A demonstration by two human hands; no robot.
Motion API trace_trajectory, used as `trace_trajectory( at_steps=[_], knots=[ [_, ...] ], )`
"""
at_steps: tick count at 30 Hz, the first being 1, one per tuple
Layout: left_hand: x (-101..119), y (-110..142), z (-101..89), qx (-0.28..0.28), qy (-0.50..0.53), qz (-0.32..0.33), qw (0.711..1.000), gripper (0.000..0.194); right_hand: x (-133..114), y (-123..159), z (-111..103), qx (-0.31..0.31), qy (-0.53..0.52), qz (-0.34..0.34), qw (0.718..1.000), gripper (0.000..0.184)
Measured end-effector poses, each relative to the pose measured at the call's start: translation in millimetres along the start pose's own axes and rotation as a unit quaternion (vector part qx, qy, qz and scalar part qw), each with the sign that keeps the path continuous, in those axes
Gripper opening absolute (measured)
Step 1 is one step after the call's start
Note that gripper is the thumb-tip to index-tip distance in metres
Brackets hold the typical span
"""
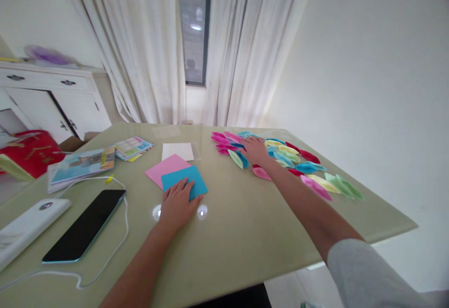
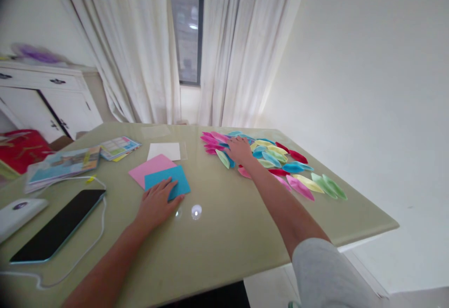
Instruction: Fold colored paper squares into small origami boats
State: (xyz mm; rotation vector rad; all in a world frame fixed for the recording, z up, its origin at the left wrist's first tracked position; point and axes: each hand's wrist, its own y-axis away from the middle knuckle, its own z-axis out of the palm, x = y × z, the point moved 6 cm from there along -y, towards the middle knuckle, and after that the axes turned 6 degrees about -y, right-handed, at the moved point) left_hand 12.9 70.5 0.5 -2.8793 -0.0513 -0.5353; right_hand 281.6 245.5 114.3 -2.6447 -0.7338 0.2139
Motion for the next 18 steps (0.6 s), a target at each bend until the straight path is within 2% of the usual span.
trace_trajectory(
  at_steps=[4,8,12,14,16,18],
  knots=[
    [6.4,2.0,-0.4,-0.005,-0.016,0.003,1.0,0.046,30.0,-26.2,-3.4,-0.016,0.015,0.018,1.0,0.036],
    [10.2,3.4,0.0,-0.004,-0.013,0.01,1.0,0.043,30.7,-36.9,0.8,-0.017,-0.013,0.035,0.999,0.033],
    [13.3,4.7,-1.8,0.009,0.004,0.018,1.0,0.038,-7.9,-20.7,8.6,0.015,-0.088,0.036,0.995,0.032],
    [14.4,5.3,-3.9,0.02,0.018,0.02,0.999,0.033,-37.6,2.1,13.8,0.034,-0.145,0.04,0.988,0.033],
    [14.8,5.7,-6.8,0.033,0.036,0.021,0.999,0.029,-68.6,32.7,20.6,0.046,-0.216,0.044,0.974,0.024],
    [15.3,6.4,-10.9,0.049,0.056,0.02,0.997,0.028,-94.7,64.2,28.6,0.053,-0.294,0.052,0.953,0.03]
  ],
)
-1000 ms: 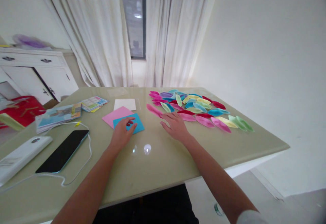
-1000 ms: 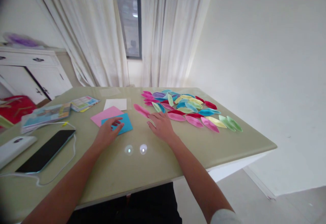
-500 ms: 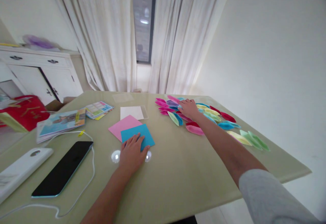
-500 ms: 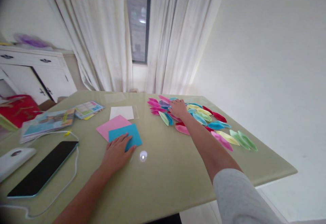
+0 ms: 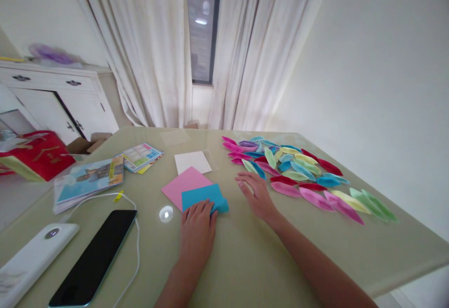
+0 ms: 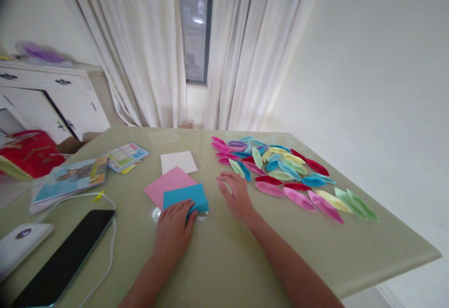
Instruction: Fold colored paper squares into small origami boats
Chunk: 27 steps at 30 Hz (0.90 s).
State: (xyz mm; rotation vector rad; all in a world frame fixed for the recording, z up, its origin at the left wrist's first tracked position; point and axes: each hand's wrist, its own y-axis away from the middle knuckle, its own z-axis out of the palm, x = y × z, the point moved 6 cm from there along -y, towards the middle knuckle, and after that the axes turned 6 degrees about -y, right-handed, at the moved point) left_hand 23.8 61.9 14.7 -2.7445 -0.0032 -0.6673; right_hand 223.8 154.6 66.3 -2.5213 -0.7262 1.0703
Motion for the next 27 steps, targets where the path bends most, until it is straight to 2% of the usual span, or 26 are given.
trace_trajectory(
  at_steps=[2,4,9,10,12,14,16,17,19,22,24,27],
  knots=[
    [3.4,1.2,-5.6,0.019,0.024,-0.001,1.0,0.029,-6.7,27.3,11.8,0.01,-0.075,0.025,0.997,0.035],
    [11.0,3.7,-12.7,0.04,0.054,0.001,0.998,0.03,-6.1,42.2,20.2,0.004,-0.145,0.054,0.988,0.037],
    [39.1,11.1,-29.0,0.064,0.176,0.001,0.982,0.032,4.7,41.9,24.9,-0.047,-0.297,0.087,0.95,0.054],
    [37.6,11.7,-27.0,0.051,0.315,-0.047,0.946,0.032,6.3,40.5,23.8,-0.052,-0.321,0.089,0.941,0.06],
    [34.1,15.4,-11.9,0.0,0.554,-0.175,0.814,0.038,9.2,39.0,21.9,-0.052,-0.364,0.1,0.925,0.067],
    [34.3,19.2,-2.9,-0.017,0.596,-0.234,0.768,0.042,12.4,39.1,21.8,-0.044,-0.399,0.122,0.907,0.055],
    [35.7,23.7,4.1,-0.03,0.597,-0.265,0.757,0.045,15.8,39.7,24.2,-0.043,-0.427,0.154,0.89,0.036],
    [37.2,26.5,7.2,-0.035,0.603,-0.275,0.748,0.047,17.4,39.9,26.0,-0.045,-0.44,0.17,0.881,0.032],
    [41.8,32.1,10.7,-0.035,0.624,-0.276,0.73,0.055,20.8,40.1,28.5,-0.046,-0.463,0.198,0.863,0.031],
    [48.0,39.6,13.5,-0.032,0.641,-0.259,0.722,0.079,26.8,41.0,27.9,-0.028,-0.49,0.231,0.84,0.034],
    [46.0,47.6,22.4,-0.062,0.625,-0.324,0.708,0.082,29.7,42.5,25.7,-0.019,-0.502,0.25,0.828,0.035],
    [36.9,63.2,34.8,-0.098,0.58,-0.489,0.645,0.065,28.5,45.3,23.6,-0.042,-0.515,0.273,0.811,0.037]
  ],
)
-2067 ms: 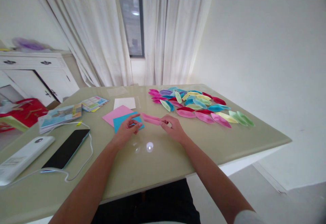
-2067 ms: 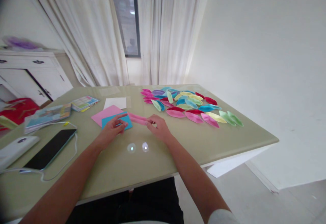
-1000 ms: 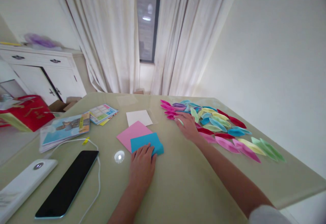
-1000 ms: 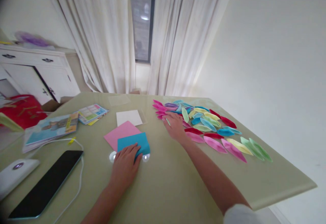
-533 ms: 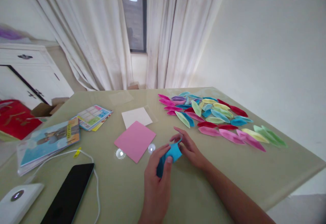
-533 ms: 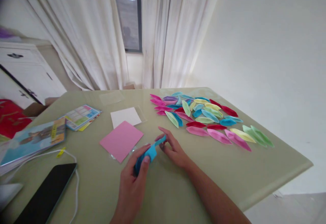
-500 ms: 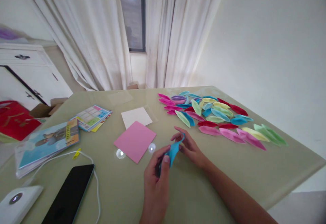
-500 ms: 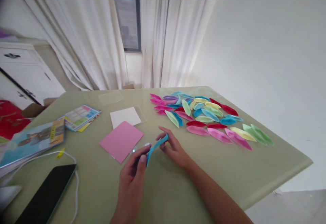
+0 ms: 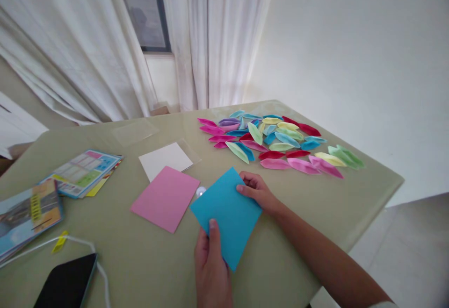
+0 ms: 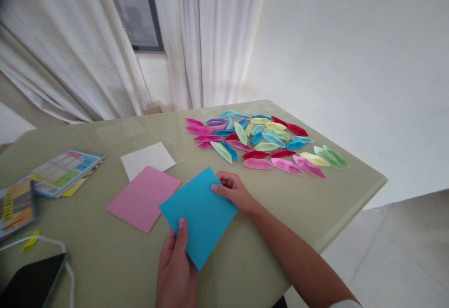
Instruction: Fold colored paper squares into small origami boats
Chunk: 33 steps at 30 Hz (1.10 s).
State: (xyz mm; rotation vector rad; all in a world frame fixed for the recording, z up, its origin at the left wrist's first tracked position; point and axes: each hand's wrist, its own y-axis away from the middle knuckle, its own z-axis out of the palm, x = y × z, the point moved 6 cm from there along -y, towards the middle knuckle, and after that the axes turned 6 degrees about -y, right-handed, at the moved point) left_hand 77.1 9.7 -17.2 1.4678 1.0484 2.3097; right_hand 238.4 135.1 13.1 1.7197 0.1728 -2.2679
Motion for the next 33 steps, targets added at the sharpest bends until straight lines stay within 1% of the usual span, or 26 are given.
trace_trajectory(
  at_steps=[1,2,3,5,7,8,9,12,14,15,19,21,23,25,27,28,29,30,31,33],
  knots=[
    [-0.8,-0.5,-2.4,0.02,0.012,-0.022,0.999,0.06,-0.1,1.4,1.3,-0.011,-0.001,0.015,1.0,0.038],
    [1.3,-1.2,-2.2,0.017,0.02,-0.026,0.999,0.054,0.0,2.6,3.1,-0.022,0.0,0.029,0.999,0.041],
    [5.5,-2.2,-1.6,0.008,0.023,-0.016,1.0,0.048,0.1,3.6,4.9,-0.032,0.001,0.04,0.999,0.043],
    [15.6,-5.2,-3.7,0.009,0.01,0.017,1.0,0.042,0.8,4.2,7.3,-0.039,0.001,0.053,0.998,0.044],
    [26.6,-9.5,-3.1,-0.019,-0.025,0.057,0.998,0.045,2.1,2.9,7.7,-0.035,-0.002,0.055,0.998,0.041],
    [32.4,-11.6,-2.1,-0.038,-0.043,0.08,0.995,0.047,2.9,1.7,7.1,-0.029,-0.004,0.054,0.998,0.04],
    [36.6,-13.9,-2.8,-0.042,-0.045,0.088,0.994,0.046,3.5,0.4,5.9,-0.021,-0.006,0.051,0.998,0.039],
    [48.5,-17.8,-4.2,-0.045,-0.038,0.101,0.993,0.038,2.3,-3.7,1.0,0.002,-0.01,0.033,0.999,0.044],
    [55.2,-17.9,-2.9,-0.053,-0.037,0.101,0.993,0.034,-0.9,-5.7,-0.9,0.003,-0.009,0.014,1.0,0.051],
    [58.4,-17.5,-2.6,-0.054,-0.039,0.104,0.992,0.034,-3.1,-6.3,-1.1,-0.002,-0.007,0.004,1.0,0.049],
    [66.8,-18.1,-2.0,-0.06,-0.068,0.128,0.988,0.036,-13.6,-5.9,1.7,-0.052,0.022,-0.031,0.998,0.024],
    [68.4,-20.6,-1.1,-0.071,-0.096,0.152,0.981,0.036,-19.3,-3.6,4.7,-0.092,0.05,-0.042,0.994,0.022],
    [69.6,-24.8,-1.5,-0.073,-0.13,0.189,0.971,0.041,-24.6,-0.9,7.6,-0.131,0.085,-0.052,0.986,0.029],
    [72.5,-29.8,-4.0,-0.059,-0.172,0.237,0.954,0.056,-28.1,0.3,8.5,-0.155,0.125,-0.067,0.978,0.031],
    [78.5,-34.2,-8.3,-0.035,-0.223,0.293,0.929,0.08,-29.0,-1.2,6.4,-0.153,0.164,-0.088,0.97,0.022],
    [82.7,-35.4,-10.5,-0.024,-0.253,0.324,0.911,0.088,-28.4,-2.8,4.4,-0.144,0.183,-0.099,0.967,0.018],
    [87.4,-35.8,-12.4,-0.014,-0.287,0.355,0.89,0.09,-26.9,-4.7,2.2,-0.132,0.201,-0.109,0.965,0.016],
    [91.9,-35.4,-13.2,-0.012,-0.325,0.384,0.864,0.087,-25.0,-6.4,0.1,-0.12,0.218,-0.116,0.962,0.015],
    [95.3,-34.6,-12.7,-0.02,-0.364,0.41,0.836,0.08,-22.8,-7.8,-1.7,-0.109,0.233,-0.122,0.959,0.014],
    [98.0,-32.8,-9.9,-0.055,-0.437,0.447,0.779,0.071,-19.6,-8.5,-3.8,-0.095,0.26,-0.131,0.952,0.014]
  ],
)
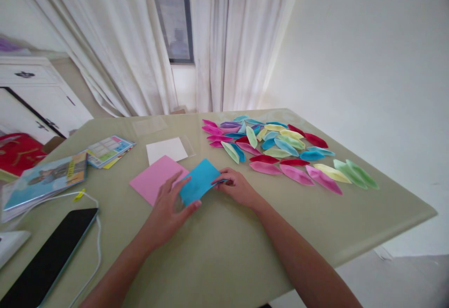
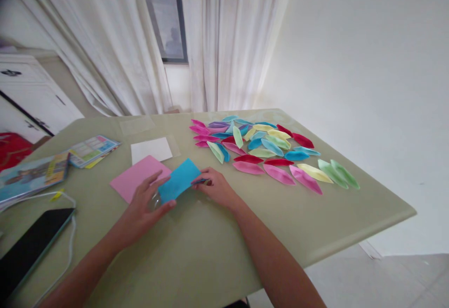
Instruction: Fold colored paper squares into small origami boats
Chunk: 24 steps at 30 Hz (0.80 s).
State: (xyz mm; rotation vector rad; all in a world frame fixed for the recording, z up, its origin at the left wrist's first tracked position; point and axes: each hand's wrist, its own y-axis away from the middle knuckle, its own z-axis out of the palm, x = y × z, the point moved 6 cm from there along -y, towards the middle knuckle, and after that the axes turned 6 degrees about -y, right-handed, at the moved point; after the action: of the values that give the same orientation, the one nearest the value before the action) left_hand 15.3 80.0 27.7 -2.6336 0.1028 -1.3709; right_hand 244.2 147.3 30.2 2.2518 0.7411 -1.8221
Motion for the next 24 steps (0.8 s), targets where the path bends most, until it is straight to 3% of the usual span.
trace_trajectory(
  at_steps=[3,6,9,11,16,20,24],
  knots=[
    [-0.2,2.2,5.1,-0.068,-0.064,0.069,0.993,0.053,-3.5,4.1,-1.0,0.008,0.041,-0.011,0.999,0.011],
    [-6.7,7.3,9.5,-0.099,-0.09,0.111,0.985,0.027,-14.6,9.0,-2.5,0.003,0.078,-0.022,0.997,0.012],
    [-11.2,13.5,11.6,-0.119,-0.119,0.158,0.973,0.024,-22.9,11.6,6.2,-0.08,0.082,-0.02,0.993,0.014],
    [-12.9,15.8,8.9,-0.101,-0.134,0.167,0.972,0.024,-22.6,11.4,9.1,-0.095,0.093,0.005,0.991,0.024],
    [-16.5,17.1,-0.7,-0.016,-0.135,0.082,0.987,0.04,-10.5,10.0,11.7,-0.039,0.189,0.054,0.98,0.037],
    [-7.2,23.3,2.6,-0.009,-0.163,0.138,0.977,0.03,-2.7,13.7,17.7,-0.005,0.199,0.059,0.978,0.036],
    [-8.4,28.5,4.7,-0.028,-0.192,0.16,0.968,0.025,-4.0,20.2,18.7,0.017,0.183,0.078,0.98,0.024]
  ],
)
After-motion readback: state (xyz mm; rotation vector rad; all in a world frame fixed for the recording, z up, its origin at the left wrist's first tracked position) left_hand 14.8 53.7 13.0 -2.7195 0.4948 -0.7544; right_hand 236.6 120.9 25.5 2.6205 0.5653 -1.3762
